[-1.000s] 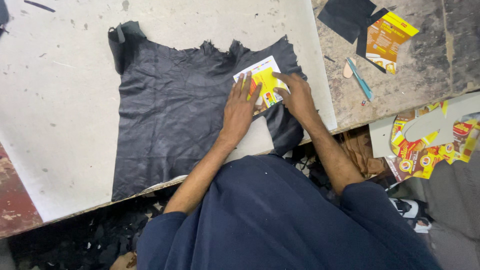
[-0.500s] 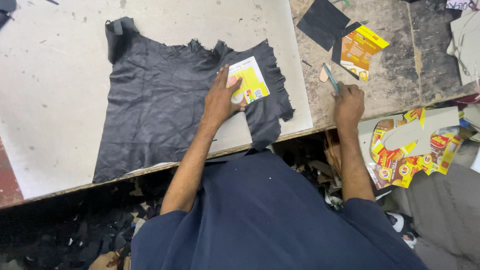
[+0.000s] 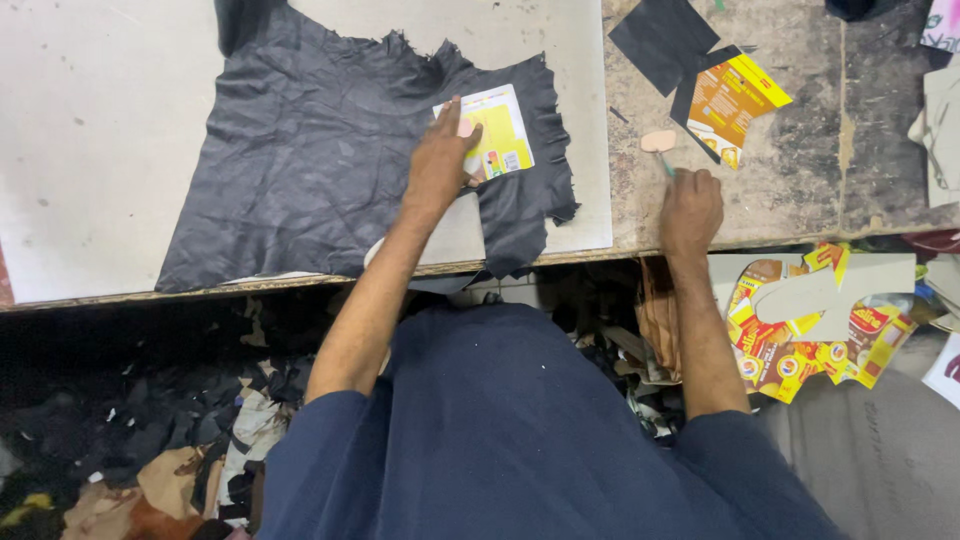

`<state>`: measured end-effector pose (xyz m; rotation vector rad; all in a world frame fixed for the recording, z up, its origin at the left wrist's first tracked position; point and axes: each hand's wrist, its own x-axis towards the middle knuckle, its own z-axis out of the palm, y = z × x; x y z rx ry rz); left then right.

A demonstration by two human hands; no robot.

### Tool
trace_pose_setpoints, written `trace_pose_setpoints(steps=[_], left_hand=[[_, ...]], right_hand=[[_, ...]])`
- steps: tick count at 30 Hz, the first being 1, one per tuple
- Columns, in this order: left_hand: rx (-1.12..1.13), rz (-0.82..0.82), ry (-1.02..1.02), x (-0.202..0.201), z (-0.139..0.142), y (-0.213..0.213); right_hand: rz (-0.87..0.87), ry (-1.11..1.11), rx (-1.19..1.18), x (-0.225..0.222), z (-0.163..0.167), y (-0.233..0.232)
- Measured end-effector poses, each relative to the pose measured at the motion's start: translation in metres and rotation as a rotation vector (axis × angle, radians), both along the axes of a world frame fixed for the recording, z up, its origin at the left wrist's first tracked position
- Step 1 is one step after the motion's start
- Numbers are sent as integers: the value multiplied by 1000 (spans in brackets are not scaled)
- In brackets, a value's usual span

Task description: The person uses a box as a template to cut shapes from black fabric with a utility knife. They repeatedly position the box, cut around it, and remove the cut pieces, accumulating several fabric shapes on the table.

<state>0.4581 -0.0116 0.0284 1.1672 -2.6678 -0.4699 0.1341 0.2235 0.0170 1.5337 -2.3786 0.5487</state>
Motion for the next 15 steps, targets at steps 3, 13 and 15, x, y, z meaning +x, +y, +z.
trace_pose_setpoints(steps=[3, 13, 15], left_hand=[[-392, 11, -67, -14, -15, 13], [-213, 165, -332, -53, 5, 34], [-225, 163, -309, -50, 4, 33]], right_hand=[[-119, -625, -256, -14, 6, 1], [428, -516, 107, 76, 53, -150], [701, -309, 25, 116, 56, -194]])
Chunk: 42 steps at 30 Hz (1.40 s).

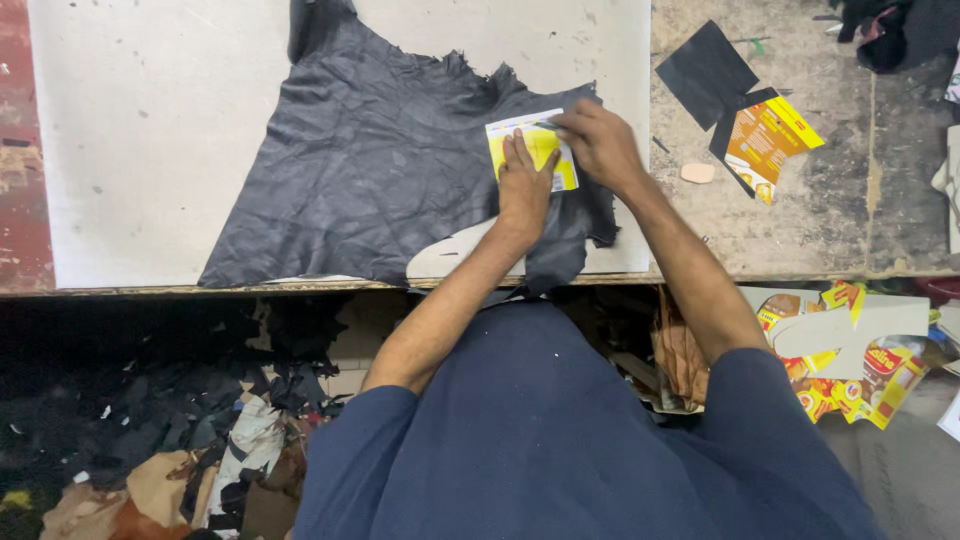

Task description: The person uses a box as a template to cut shapes from black fabric with a utility knife. They repeatedly position the box, cut around it, and remove the cut pieces, accumulating several fabric shapes on the table.

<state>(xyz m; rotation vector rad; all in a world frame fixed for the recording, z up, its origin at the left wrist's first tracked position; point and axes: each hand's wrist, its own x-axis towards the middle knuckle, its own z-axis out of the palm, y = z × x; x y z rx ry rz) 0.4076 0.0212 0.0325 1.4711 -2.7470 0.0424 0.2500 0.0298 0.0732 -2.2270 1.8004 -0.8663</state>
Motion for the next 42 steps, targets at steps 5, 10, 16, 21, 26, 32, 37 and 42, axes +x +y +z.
trace_pose_setpoints(steps=[5, 10, 16, 21, 26, 32, 37, 42], left_hand=[[-19, -46, 29, 7, -13, -7], [-9, -96, 58, 12, -20, -12], [49, -182, -159, 18, -15, -13], [49, -169, 17, 22, -9, -12], [66, -190, -39, 25, -8, -13], [-67, -316, -57, 24, -23, -35], [-45, -396, 66, 24, -40, -49], [-38, -441, 34, 29, -36, -52]], right_hand=[[242, 53, -53, 50, 5, -67], [324, 146, -59, 52, 3, -85], [298, 252, -69, 52, -27, -87], [242, 321, -101, 13, -39, -72], [109, 454, -67, -70, -10, -46], [-306, 256, 23, -29, -12, -6], [-612, -87, -35, 41, -38, -8], [-731, 86, 72, 49, -44, -34]])
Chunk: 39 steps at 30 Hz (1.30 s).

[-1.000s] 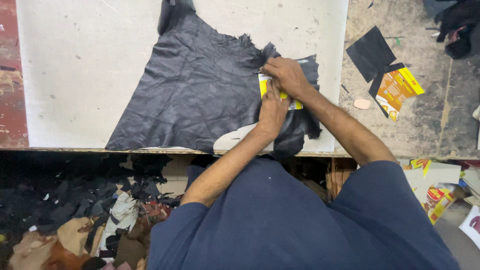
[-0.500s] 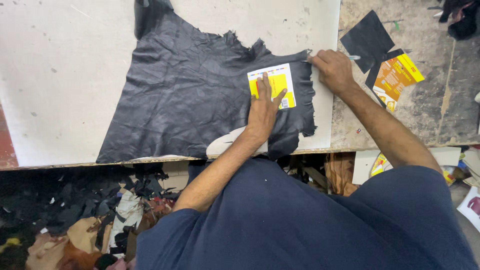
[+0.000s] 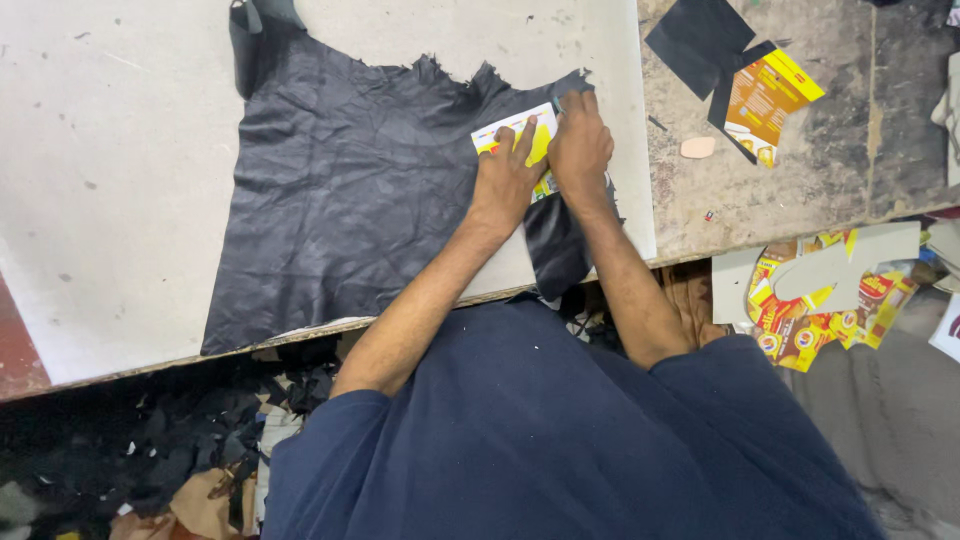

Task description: The person uses a box as a template to cut shapes from black fabric with a utility knife. They repeatedly position the box, cut around it, and remove the cut pieces, accumulating several fabric shapes on the table.

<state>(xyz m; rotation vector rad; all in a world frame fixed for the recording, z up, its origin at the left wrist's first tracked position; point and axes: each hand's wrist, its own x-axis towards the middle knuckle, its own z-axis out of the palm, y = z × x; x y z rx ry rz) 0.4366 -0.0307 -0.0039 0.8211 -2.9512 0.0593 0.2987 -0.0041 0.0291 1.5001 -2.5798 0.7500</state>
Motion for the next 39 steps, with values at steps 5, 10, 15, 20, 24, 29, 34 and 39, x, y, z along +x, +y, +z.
trace_pose_setpoints(steps=[5, 10, 15, 20, 24, 29, 34, 39], left_hand=[[48, -25, -50, -1, 12, -5], [-31, -76, -3, 5, 13, -12], [363, -374, 107, -4, 34, -102], [636, -494, -29, -27, 65, -148], [698, -375, -35, -28, 72, -142], [735, -373, -88, -22, 79, -144], [670, -387, -44, -25, 66, -141], [313, -528, 162, -20, 41, -125]], right_hand=[[-17, 9, 72, 28, 7, 60], [-95, 71, 171, 49, 22, 154], [-106, -61, 220, 66, 51, 144], [76, -85, -158, 132, 34, 50], [-13, -31, -153, 142, -8, 3], [-7, 47, -6, 139, -28, -7], [87, 69, 55, 161, 3, 70], [89, 46, 323, 157, 36, 150]])
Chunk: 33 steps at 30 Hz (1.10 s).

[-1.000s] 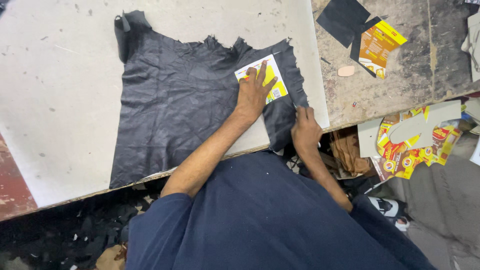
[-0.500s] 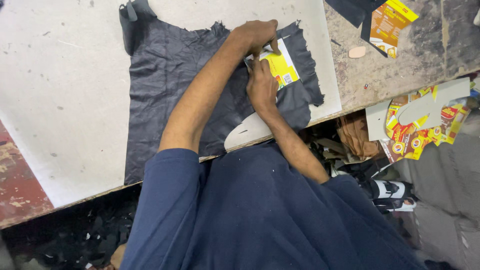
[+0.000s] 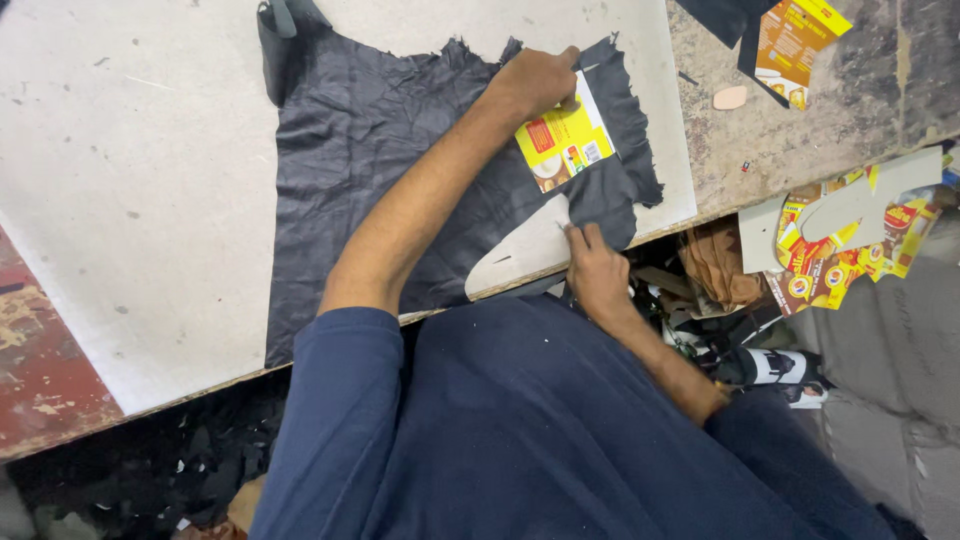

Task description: The person uses a box as a template to cut shapes from black fabric with a utility knife. They repeatedly position the box, cut around it, and remove the cut pieces, accumulating several fabric shapes on the table.

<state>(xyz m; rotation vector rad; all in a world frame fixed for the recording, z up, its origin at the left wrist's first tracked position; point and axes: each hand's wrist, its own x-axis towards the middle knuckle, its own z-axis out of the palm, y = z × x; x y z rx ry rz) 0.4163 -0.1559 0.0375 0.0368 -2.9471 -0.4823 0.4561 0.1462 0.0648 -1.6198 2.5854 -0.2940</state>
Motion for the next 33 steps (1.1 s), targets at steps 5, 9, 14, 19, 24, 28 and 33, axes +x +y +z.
trace_pose_setpoints(steps=[5, 9, 14, 19, 24, 28, 33], left_hand=[[-385, 152, 162, 19, -26, 46], [-403, 225, 75, 34, -36, 67], [-392, 336, -28, 38, -37, 83], [-272, 371, -126, 38, -33, 98], [-168, 410, -179, 41, -20, 106], [-114, 626, -31, 42, -4, 116], [11, 736, -144, 34, 6, 116]], right_hand=[[308, -161, -75, -67, 22, -29], [644, -14, -210, -92, 16, -59], [791, 59, -154, -96, -16, -69], [825, 79, -117, -140, -24, -68], [675, 207, 77, -223, 13, -47], [591, 365, 115, -228, 24, -37], [175, -59, 9, -167, 8, -44]])
